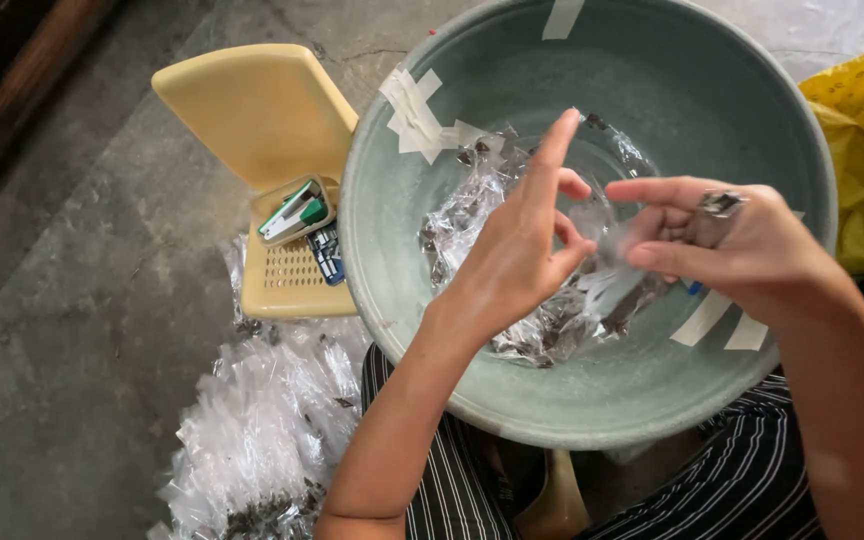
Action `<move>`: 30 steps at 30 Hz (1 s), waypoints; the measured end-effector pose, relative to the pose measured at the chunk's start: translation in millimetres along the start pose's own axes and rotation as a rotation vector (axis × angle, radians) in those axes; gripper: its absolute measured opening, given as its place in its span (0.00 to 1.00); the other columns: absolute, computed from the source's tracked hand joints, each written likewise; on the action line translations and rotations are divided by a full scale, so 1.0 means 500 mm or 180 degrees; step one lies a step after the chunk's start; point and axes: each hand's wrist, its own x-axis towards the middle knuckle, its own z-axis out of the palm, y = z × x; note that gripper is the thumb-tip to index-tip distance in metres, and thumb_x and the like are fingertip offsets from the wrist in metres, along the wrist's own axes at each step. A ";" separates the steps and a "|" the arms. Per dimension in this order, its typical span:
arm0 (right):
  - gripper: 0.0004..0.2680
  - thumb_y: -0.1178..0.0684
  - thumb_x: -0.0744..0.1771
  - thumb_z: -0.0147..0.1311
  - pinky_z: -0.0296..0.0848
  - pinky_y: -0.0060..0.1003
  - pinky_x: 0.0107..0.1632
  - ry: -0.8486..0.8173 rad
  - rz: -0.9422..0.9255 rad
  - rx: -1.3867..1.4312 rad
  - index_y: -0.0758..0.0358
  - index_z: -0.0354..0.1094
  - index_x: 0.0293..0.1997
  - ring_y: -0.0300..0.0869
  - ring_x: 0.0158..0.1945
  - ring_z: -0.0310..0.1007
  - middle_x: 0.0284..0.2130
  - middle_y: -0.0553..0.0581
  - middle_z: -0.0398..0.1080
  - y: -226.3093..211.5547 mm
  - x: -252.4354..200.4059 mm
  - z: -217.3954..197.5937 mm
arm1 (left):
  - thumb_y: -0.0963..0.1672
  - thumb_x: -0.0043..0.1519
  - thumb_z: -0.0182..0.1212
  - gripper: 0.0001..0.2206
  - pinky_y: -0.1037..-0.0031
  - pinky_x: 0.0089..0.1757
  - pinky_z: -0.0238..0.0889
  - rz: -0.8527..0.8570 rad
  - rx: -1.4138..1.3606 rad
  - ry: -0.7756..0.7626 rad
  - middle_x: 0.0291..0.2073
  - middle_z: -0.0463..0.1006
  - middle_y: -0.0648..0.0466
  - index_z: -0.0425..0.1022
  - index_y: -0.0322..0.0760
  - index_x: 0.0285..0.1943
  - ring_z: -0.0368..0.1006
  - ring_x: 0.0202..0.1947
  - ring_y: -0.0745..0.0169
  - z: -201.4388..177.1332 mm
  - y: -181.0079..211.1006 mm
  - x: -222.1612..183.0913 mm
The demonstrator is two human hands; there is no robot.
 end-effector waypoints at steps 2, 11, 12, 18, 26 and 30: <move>0.17 0.63 0.63 0.62 0.72 0.27 0.31 -0.0068 0.0039 -0.0407 0.71 0.73 0.59 0.37 0.26 0.69 0.27 0.57 0.73 0.020 0.013 0.002 | 0.36 0.63 0.67 0.47 0.72 0.40 0.75 0.0058 0.0197 -0.0143 0.51 0.71 0.50 0.31 0.48 0.82 0.79 0.33 0.66 0.001 0.010 -0.003; 0.04 0.64 0.63 0.64 0.78 0.31 0.45 0.0020 -0.0381 -0.0489 0.67 0.75 0.37 0.41 0.40 0.76 0.38 0.58 0.74 0.037 0.019 0.009 | 0.63 0.53 0.50 0.52 0.50 0.67 0.55 -0.0212 -0.0843 -0.1414 0.79 0.46 0.39 0.32 0.35 0.80 0.50 0.76 0.40 0.041 -0.034 0.006; 0.04 0.64 0.63 0.64 0.78 0.31 0.45 0.0016 -0.0395 -0.0500 0.67 0.75 0.37 0.41 0.40 0.76 0.38 0.58 0.74 0.046 0.024 0.004 | 0.63 0.53 0.50 0.52 0.50 0.67 0.55 -0.0199 -0.0838 -0.1402 0.79 0.46 0.39 0.32 0.35 0.80 0.50 0.76 0.40 0.077 -0.057 -0.001; 0.07 0.66 0.64 0.64 0.68 0.24 0.26 0.0731 -0.0115 0.0128 0.67 0.70 0.40 0.34 0.21 0.67 0.28 0.57 0.73 0.104 0.043 -0.023 | 0.55 0.72 0.40 0.23 0.71 0.45 0.70 -0.0532 -0.1970 -0.0302 0.19 0.72 0.58 0.74 0.37 0.47 0.74 0.24 0.68 0.158 -0.086 -0.028; 0.11 0.59 0.68 0.58 0.76 0.39 0.43 0.1566 0.0573 0.2426 0.65 0.68 0.57 0.40 0.35 0.77 0.35 0.55 0.72 0.170 0.082 0.089 | 0.57 0.73 0.37 0.25 0.48 0.37 0.69 -0.0983 -0.0679 0.0506 0.22 0.78 0.39 0.73 0.36 0.41 0.79 0.29 0.35 0.190 -0.159 -0.029; 0.12 0.50 0.70 0.52 0.72 0.43 0.62 0.1134 0.0745 0.2562 0.69 0.69 0.55 0.48 0.58 0.76 0.51 0.62 0.73 0.117 0.073 0.094 | 0.52 0.73 0.40 0.19 0.47 0.41 0.70 -0.0943 -0.0226 0.0556 0.30 0.83 0.43 0.75 0.40 0.52 0.80 0.38 0.32 0.164 -0.133 -0.055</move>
